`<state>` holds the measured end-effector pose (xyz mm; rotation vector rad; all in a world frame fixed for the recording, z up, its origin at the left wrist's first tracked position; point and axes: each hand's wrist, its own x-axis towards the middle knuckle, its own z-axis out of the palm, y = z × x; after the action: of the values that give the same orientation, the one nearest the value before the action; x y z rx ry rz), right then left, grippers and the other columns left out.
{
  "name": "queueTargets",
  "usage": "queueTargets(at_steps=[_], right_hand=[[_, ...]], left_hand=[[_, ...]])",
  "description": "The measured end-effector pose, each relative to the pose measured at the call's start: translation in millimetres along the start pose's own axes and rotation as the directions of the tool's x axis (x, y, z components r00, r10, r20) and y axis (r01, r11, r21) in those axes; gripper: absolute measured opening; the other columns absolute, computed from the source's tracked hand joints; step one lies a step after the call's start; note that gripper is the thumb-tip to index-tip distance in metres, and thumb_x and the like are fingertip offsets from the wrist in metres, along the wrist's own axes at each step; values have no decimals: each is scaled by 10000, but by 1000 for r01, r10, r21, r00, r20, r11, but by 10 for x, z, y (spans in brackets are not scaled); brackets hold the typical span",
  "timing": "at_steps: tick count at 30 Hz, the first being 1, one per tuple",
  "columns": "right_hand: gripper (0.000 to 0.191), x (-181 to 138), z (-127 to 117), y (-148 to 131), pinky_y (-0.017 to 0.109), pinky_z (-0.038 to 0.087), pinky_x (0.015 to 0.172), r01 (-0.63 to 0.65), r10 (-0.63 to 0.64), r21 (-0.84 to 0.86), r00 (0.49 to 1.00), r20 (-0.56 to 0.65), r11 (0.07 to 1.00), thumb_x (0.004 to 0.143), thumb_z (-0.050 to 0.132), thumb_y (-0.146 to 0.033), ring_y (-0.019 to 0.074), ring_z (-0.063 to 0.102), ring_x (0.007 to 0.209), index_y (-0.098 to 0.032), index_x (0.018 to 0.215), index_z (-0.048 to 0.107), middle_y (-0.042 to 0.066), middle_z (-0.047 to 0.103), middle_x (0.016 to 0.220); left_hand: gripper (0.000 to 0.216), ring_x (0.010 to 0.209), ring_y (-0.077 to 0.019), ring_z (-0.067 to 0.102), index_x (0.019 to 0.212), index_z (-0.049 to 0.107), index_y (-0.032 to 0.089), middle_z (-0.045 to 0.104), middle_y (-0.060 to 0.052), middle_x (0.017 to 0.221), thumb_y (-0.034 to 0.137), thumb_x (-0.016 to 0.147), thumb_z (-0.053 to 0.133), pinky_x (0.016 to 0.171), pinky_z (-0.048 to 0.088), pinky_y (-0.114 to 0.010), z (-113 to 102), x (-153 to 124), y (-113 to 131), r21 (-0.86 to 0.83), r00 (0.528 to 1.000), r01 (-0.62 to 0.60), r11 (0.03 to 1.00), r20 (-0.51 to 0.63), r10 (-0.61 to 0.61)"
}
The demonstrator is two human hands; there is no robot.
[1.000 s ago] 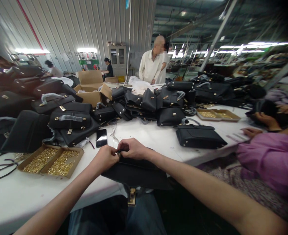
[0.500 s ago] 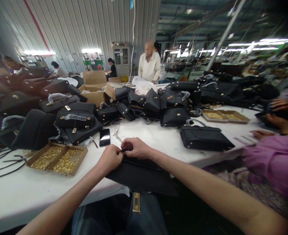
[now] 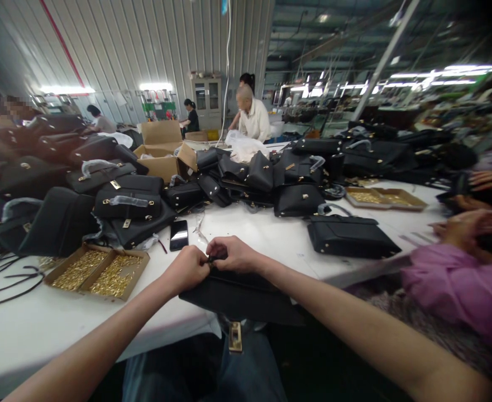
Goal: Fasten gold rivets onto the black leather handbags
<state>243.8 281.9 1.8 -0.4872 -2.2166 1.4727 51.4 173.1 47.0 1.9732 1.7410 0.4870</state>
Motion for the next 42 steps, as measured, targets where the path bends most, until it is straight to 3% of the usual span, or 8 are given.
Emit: queueTargets(at_steps=[6,12,22,29,35,42], right_hand=[[376,-20,46,2,243,531,801,-8,9,19,1000,-18,1000,753,754,-137,156,694,888,-176,1126,731,19,756,991],[364,-78,94,-56,238,535,776,-28,29,23,999,-19,999,771,788,-179,166,711,889,-176,1130,730,25,767,987],[289,-51,146,-134,264,571,808,-39,39,-1,999,-38,999,773,764,-213,184,738,893,-165,1058,763,30,786,985],[269,-25,183,-91,254,563,773,-90,91,16,993,-79,996,774,769,-208,182,727,870,-156,1037,749,35,775,957],[272,-10,190,-160,255,559,759,-131,133,27,988,-83,991,760,782,-215,188,730,858,-148,1023,766,46,781,948],[264,28,199,-178,253,553,736,-175,174,-3,981,-81,985,743,778,-203,186,720,832,-159,1003,783,39,777,915]], left_hand=[[279,560,-90,305,539,454,151,243,34,570,201,772,598,534,180,-308,-20,-33,-40,-74,1000,-4,997,-7,3],[295,558,-90,282,546,447,157,243,32,582,240,788,595,516,152,-299,-102,-76,-57,-197,996,-21,980,82,38],[297,565,-88,316,545,482,146,261,30,581,239,793,619,523,181,-283,-66,-84,-78,-141,999,-46,989,14,48],[349,540,-81,258,534,440,155,241,36,560,275,818,603,500,139,-293,-49,-85,-180,-287,998,-31,958,41,44],[318,537,-74,281,521,442,146,230,37,563,209,784,608,509,163,-287,0,-102,-207,-250,995,-103,963,-41,96],[270,541,-80,305,521,486,138,207,46,554,181,739,639,528,195,-302,18,-88,-199,-239,991,-108,965,-105,85]])
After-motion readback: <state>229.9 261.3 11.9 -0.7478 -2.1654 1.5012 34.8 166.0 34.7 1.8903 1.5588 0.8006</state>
